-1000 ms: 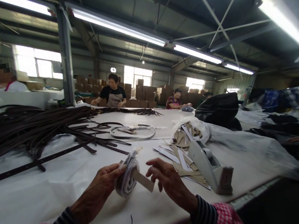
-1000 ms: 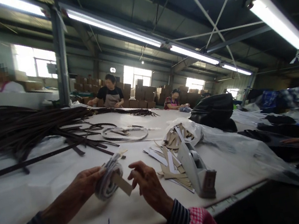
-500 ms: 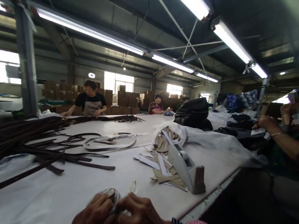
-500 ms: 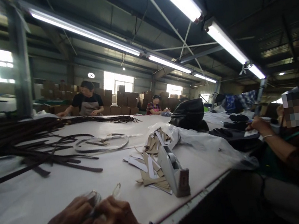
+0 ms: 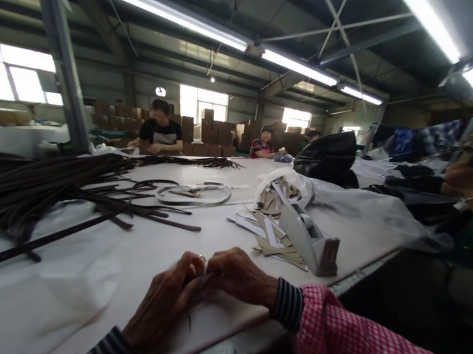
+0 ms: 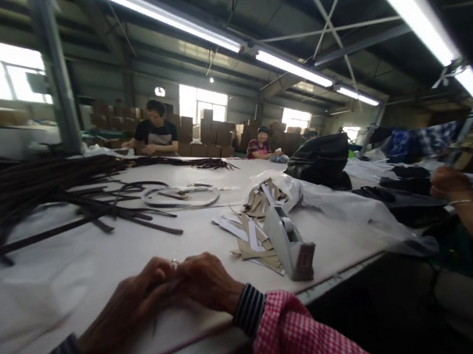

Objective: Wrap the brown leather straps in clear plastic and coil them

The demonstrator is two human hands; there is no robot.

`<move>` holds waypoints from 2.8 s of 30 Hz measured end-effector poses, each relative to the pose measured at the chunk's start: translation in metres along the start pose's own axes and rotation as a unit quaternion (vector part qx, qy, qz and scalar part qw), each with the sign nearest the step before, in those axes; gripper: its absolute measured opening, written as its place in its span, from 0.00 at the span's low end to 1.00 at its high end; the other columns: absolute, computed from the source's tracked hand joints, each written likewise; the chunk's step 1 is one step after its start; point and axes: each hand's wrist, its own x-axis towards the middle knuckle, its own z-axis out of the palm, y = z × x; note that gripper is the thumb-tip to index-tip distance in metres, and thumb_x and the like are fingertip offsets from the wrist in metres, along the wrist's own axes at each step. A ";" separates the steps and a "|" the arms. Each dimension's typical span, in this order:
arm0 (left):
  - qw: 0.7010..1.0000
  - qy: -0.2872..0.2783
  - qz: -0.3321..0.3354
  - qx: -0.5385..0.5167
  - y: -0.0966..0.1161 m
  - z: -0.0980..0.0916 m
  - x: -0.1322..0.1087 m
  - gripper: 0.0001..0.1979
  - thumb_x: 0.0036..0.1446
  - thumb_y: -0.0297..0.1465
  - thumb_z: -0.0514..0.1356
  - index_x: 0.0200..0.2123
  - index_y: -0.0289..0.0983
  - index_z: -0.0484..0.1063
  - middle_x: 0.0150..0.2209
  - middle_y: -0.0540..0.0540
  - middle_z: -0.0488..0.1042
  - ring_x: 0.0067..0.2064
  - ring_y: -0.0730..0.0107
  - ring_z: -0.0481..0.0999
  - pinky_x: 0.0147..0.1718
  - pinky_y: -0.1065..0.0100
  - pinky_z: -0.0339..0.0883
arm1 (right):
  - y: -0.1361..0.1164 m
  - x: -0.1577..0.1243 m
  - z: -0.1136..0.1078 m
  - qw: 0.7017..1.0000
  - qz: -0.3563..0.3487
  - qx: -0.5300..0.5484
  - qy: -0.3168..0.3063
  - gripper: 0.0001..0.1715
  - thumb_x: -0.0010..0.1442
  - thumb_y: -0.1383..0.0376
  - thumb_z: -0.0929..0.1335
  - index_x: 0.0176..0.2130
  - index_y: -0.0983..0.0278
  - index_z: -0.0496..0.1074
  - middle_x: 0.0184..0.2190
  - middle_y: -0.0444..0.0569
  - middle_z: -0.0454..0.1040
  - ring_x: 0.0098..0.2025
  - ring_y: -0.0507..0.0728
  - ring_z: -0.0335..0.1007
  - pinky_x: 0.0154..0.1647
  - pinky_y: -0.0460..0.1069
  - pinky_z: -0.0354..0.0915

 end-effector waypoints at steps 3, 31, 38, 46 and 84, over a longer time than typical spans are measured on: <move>1.000 0.014 -0.019 -0.014 0.001 0.002 0.001 0.10 0.65 0.33 0.54 0.49 0.43 0.64 0.31 0.53 0.78 0.31 0.65 0.77 0.34 0.68 0.64 | 0.000 0.013 -0.010 0.995 0.062 0.072 -0.021 0.11 0.53 0.71 0.79 0.37 0.63 0.79 0.28 0.41 0.78 0.31 0.53 0.73 0.32 0.45 0.61; 0.989 -0.060 0.022 0.137 0.002 -0.008 0.002 0.13 0.67 0.41 0.57 0.48 0.51 0.81 0.47 0.47 0.78 0.51 0.52 0.65 0.45 0.58 0.61 | -0.009 0.070 -0.043 0.937 0.008 0.062 -0.344 0.09 0.60 0.74 0.68 0.37 0.67 0.80 0.25 0.43 0.77 0.24 0.49 0.74 0.25 0.40 0.63; 0.983 -0.065 0.015 0.168 -0.005 -0.007 0.001 0.13 0.67 0.40 0.57 0.40 0.42 0.79 0.42 0.44 0.77 0.52 0.50 0.66 0.45 0.57 0.63 | -0.019 0.034 -0.024 0.945 -0.167 -0.230 -0.162 0.05 0.66 0.71 0.68 0.40 0.64 0.76 0.33 0.48 0.78 0.28 0.53 0.70 0.26 0.48 0.52; 0.986 -0.052 0.018 0.156 -0.005 -0.004 -0.002 0.10 0.65 0.38 0.58 0.36 0.39 0.75 0.44 0.44 0.77 0.54 0.51 0.65 0.46 0.58 0.65 | -0.007 -0.001 0.004 0.934 -0.226 -0.273 -0.056 0.08 0.68 0.75 0.62 0.39 0.64 0.67 0.35 0.50 0.73 0.31 0.56 0.65 0.30 0.50 0.58; 0.984 0.013 0.061 0.170 -0.035 -0.002 0.000 0.13 0.64 0.44 0.55 0.38 0.46 0.77 0.45 0.49 0.78 0.53 0.53 0.72 0.48 0.56 0.70 | -0.001 -0.088 -0.102 0.974 0.062 -0.068 0.208 0.09 0.69 0.62 0.68 0.45 0.62 0.77 0.41 0.48 0.77 0.38 0.54 0.73 0.42 0.48 0.66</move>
